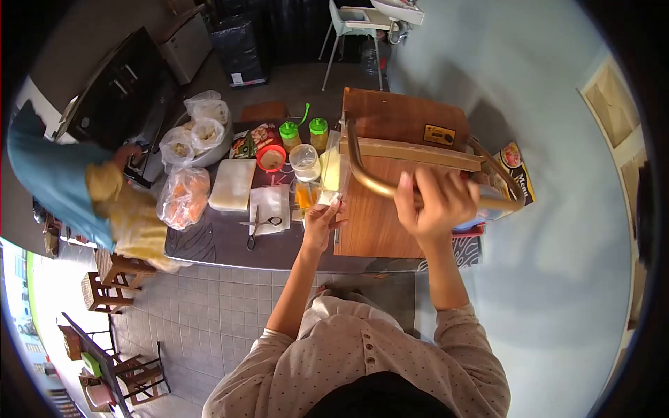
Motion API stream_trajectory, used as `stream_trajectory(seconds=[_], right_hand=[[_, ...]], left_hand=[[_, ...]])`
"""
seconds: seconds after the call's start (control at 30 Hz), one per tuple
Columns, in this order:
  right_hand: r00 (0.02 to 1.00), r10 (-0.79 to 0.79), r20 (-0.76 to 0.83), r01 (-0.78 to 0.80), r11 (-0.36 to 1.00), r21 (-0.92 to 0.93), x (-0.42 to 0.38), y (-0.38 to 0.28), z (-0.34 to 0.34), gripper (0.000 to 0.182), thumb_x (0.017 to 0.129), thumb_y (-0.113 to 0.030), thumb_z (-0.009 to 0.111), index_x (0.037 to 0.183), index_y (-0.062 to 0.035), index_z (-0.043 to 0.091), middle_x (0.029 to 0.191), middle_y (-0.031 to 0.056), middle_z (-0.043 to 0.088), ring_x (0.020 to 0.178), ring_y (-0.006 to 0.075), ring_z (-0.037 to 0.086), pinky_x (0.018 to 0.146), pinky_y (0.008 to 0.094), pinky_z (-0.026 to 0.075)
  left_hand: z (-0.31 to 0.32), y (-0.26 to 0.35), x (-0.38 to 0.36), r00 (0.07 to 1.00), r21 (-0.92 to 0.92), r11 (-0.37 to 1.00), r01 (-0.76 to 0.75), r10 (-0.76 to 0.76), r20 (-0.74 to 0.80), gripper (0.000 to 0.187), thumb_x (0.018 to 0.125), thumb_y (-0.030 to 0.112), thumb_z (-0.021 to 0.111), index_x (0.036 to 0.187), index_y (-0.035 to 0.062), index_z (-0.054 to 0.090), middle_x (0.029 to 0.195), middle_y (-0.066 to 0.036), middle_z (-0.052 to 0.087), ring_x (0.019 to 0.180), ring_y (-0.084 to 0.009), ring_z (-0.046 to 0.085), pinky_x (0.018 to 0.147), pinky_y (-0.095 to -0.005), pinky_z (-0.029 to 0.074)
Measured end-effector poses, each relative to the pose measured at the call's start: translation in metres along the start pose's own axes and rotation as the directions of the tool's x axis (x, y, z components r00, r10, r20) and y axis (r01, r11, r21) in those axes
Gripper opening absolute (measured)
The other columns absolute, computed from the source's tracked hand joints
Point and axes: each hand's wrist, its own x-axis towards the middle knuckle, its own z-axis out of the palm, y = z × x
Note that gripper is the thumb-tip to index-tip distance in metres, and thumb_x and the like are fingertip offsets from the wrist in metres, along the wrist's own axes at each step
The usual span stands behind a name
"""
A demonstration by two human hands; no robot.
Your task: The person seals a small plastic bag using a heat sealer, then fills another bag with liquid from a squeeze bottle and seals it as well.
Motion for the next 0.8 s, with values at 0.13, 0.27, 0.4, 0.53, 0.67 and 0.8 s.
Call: stream_trajectory(seconds=[0.13, 0.27, 0.4, 0.53, 0.67, 0.8], right_hand=[[0.983, 0.065, 0.170, -0.069, 0.997, 0.017, -0.039, -0.015, -0.014, 0.022, 0.066, -0.022, 0.057, 0.051, -0.0129, 0.045, 0.045, -0.0015, 0.043, 0.042, 0.0168, 0.038, 0.051, 0.0278, 0.024], [0.970, 0.118, 0.211, -0.141, 0.986, 0.093, -0.066, -0.022, -0.014, 0.020, 0.066, -0.020, 0.058, 0.052, -0.0120, 0.047, 0.046, -0.0006, 0.046, 0.043, 0.0179, 0.040, 0.050, 0.0282, 0.026], [0.918, 0.196, 0.346, -0.257, 0.956, 0.142, -0.086, -0.024, -0.017, 0.017, 0.067, -0.019, 0.061, 0.055, -0.0130, 0.051, 0.049, -0.0036, 0.050, 0.044, 0.0161, 0.045, 0.053, 0.0274, 0.031], [0.900, 0.192, 0.391, -0.274, 0.948, 0.164, -0.089, -0.026, -0.022, 0.014, 0.068, -0.017, 0.061, 0.057, -0.0114, 0.053, 0.052, -0.0024, 0.052, 0.046, 0.0173, 0.047, 0.053, 0.0292, 0.031], [0.858, 0.225, 0.462, -0.417, 0.830, 0.370, -0.069, -0.034, -0.032, 0.008, 0.071, -0.015, 0.059, 0.074, -0.0074, 0.061, 0.068, 0.0032, 0.058, 0.063, 0.0188, 0.052, 0.057, 0.0296, 0.034], [0.764, 0.115, 0.635, -0.582, 0.547, 0.602, -0.057, -0.043, -0.032, 0.019, 0.075, -0.014, 0.057, 0.089, -0.0025, 0.063, 0.083, 0.0085, 0.058, 0.076, 0.0214, 0.052, 0.065, 0.0318, 0.039]], left_hand=[[-0.018, 0.010, -0.029, 0.996, 0.066, 0.996, -0.056, 0.060, -0.065, 0.017, 0.082, 0.020, 0.059, 0.090, 0.0049, 0.062, 0.085, -0.005, 0.063, 0.078, -0.0106, 0.059, 0.061, -0.0260, 0.054], [-0.034, 0.019, -0.048, 0.983, 0.105, 0.984, -0.145, 0.155, -0.098, 0.016, 0.082, 0.018, 0.060, 0.090, 0.0045, 0.063, 0.083, -0.006, 0.063, 0.079, -0.0118, 0.060, 0.060, -0.0264, 0.054], [-0.028, 0.036, -0.065, 0.966, 0.081, 0.967, -0.240, 0.246, -0.078, 0.018, 0.081, 0.017, 0.061, 0.092, 0.0031, 0.062, 0.083, -0.007, 0.064, 0.079, -0.0133, 0.061, 0.060, -0.0263, 0.053], [-0.010, 0.058, -0.080, 0.955, 0.024, 0.954, -0.298, 0.297, 0.023, 0.018, 0.080, 0.016, 0.062, 0.091, 0.0011, 0.062, 0.083, -0.009, 0.063, 0.075, -0.0150, 0.060, 0.057, -0.0261, 0.051], [0.013, 0.067, -0.092, 0.944, -0.078, 0.961, -0.266, 0.276, 0.179, 0.015, 0.080, 0.012, 0.061, 0.088, -0.0006, 0.062, 0.082, -0.011, 0.063, 0.073, -0.0148, 0.060, 0.055, -0.0251, 0.049], [0.031, 0.067, -0.097, 0.929, -0.039, 0.967, -0.251, 0.252, 0.271, 0.013, 0.081, 0.010, 0.060, 0.089, -0.0004, 0.062, 0.080, -0.010, 0.063, 0.068, -0.0120, 0.059, 0.052, -0.0227, 0.048]])
